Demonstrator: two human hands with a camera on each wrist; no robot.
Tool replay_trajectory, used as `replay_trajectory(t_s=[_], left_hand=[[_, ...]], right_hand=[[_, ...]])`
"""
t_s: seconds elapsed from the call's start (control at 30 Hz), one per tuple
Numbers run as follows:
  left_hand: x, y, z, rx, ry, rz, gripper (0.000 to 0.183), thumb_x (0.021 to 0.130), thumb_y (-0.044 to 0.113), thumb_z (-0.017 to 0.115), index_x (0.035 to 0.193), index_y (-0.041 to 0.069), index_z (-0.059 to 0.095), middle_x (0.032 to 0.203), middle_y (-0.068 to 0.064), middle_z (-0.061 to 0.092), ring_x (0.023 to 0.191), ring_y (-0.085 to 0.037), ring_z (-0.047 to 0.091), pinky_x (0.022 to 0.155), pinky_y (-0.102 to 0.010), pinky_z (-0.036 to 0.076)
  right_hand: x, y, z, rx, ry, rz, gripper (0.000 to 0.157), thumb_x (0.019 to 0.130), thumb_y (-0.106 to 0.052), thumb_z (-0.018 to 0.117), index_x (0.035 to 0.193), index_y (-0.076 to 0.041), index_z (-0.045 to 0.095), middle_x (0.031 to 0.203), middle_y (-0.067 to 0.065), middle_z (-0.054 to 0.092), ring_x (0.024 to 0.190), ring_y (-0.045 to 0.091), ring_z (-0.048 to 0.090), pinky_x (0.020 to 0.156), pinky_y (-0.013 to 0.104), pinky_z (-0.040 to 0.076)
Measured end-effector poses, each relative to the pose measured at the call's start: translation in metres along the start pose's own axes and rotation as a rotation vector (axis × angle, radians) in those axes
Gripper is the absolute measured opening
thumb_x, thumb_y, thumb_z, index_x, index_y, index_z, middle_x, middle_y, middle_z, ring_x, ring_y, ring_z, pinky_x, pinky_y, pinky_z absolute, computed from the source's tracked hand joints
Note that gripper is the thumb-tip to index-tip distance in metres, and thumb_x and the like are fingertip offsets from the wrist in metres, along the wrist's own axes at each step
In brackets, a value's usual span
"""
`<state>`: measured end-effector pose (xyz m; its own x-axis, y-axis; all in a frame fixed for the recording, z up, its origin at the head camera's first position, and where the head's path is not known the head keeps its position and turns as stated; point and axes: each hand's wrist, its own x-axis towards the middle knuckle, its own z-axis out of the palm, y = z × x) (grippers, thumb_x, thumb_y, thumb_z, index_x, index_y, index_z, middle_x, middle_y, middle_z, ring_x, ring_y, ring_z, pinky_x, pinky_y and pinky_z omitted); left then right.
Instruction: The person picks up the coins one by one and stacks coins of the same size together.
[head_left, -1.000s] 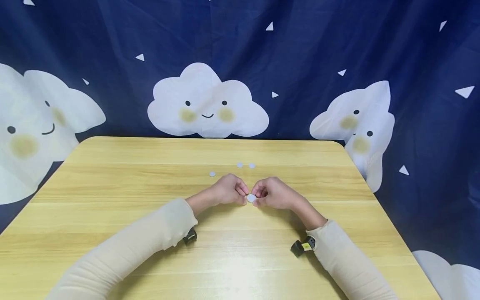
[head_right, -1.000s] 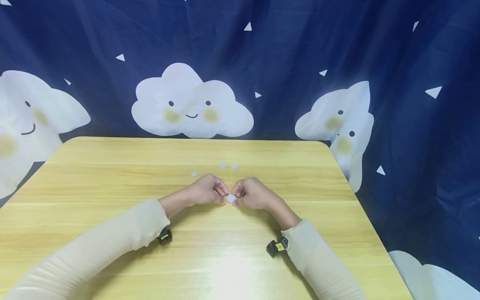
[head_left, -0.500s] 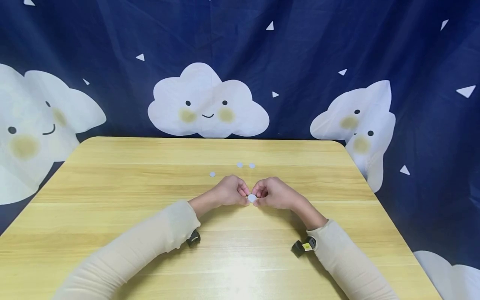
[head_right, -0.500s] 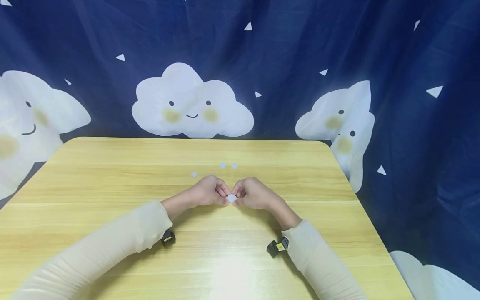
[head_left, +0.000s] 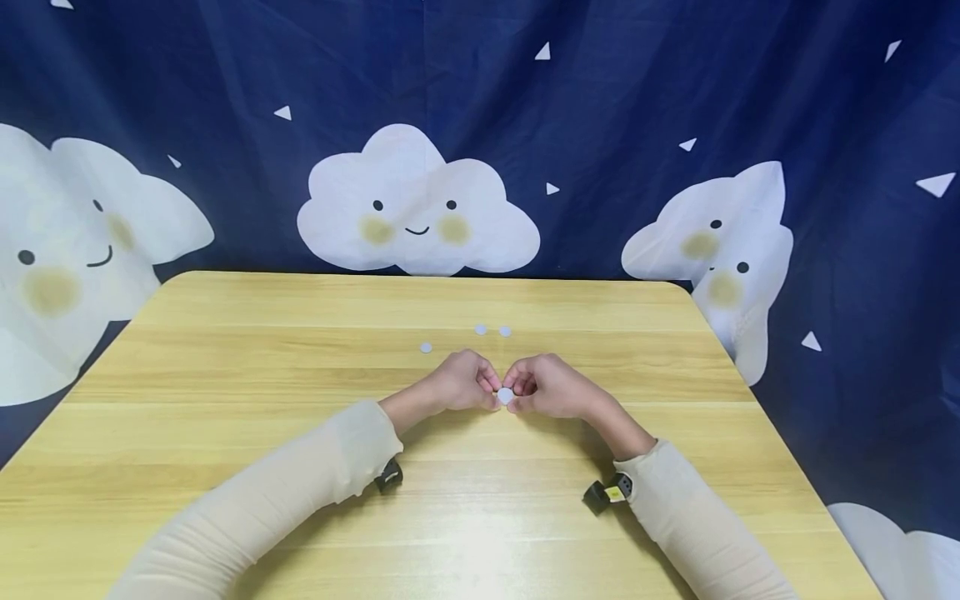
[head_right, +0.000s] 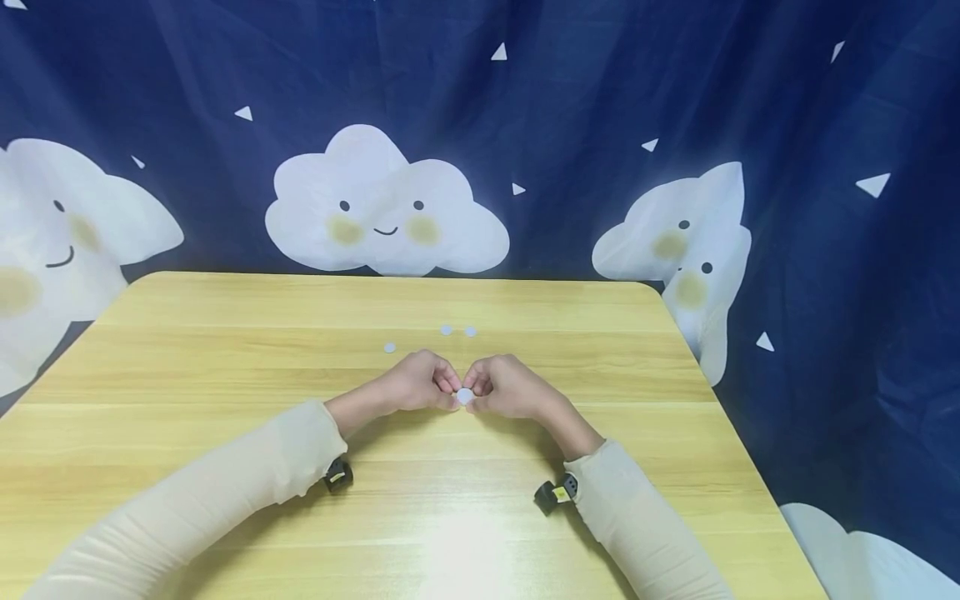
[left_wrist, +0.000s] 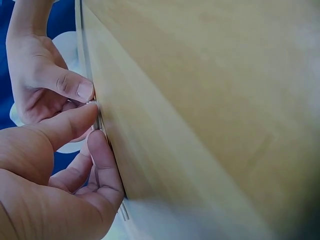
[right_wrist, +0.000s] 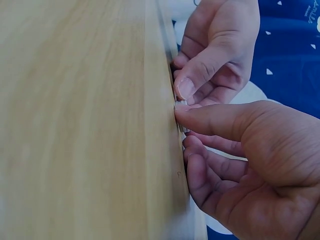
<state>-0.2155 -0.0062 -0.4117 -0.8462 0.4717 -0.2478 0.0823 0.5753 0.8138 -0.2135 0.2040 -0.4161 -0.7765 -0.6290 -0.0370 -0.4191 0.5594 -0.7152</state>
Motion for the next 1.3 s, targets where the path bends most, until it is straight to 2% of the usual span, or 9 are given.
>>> replay_trajectory(t_s=[0.6, 1.3], left_hand=[[-0.0011, 0.0022, 0.0027, 0.000, 0.019, -0.009, 0.020, 0.077, -0.002, 0.085, 0.092, 0.003, 0.072, 0.085, -0.005, 0.066, 0.079, -0.016, 0.059, 0.067, -0.023, 0.053], [-0.0001, -0.0037, 0.0045, 0.074, 0.040, 0.036, 0.020, 0.078, 0.004, 0.088, 0.090, 0.008, 0.072, 0.084, -0.001, 0.065, 0.080, -0.015, 0.059, 0.070, -0.024, 0.051]], right_hand=[[-0.0007, 0.0031, -0.0002, -0.012, 0.004, -0.009, 0.018, 0.082, -0.003, 0.083, 0.096, -0.006, 0.073, 0.081, -0.004, 0.068, 0.077, 0.011, 0.062, 0.071, 0.026, 0.055], [0.0010, 0.0014, 0.0011, 0.003, -0.003, 0.019, 0.018, 0.082, -0.003, 0.083, 0.096, -0.007, 0.073, 0.082, -0.005, 0.069, 0.078, 0.013, 0.063, 0.072, 0.026, 0.056]])
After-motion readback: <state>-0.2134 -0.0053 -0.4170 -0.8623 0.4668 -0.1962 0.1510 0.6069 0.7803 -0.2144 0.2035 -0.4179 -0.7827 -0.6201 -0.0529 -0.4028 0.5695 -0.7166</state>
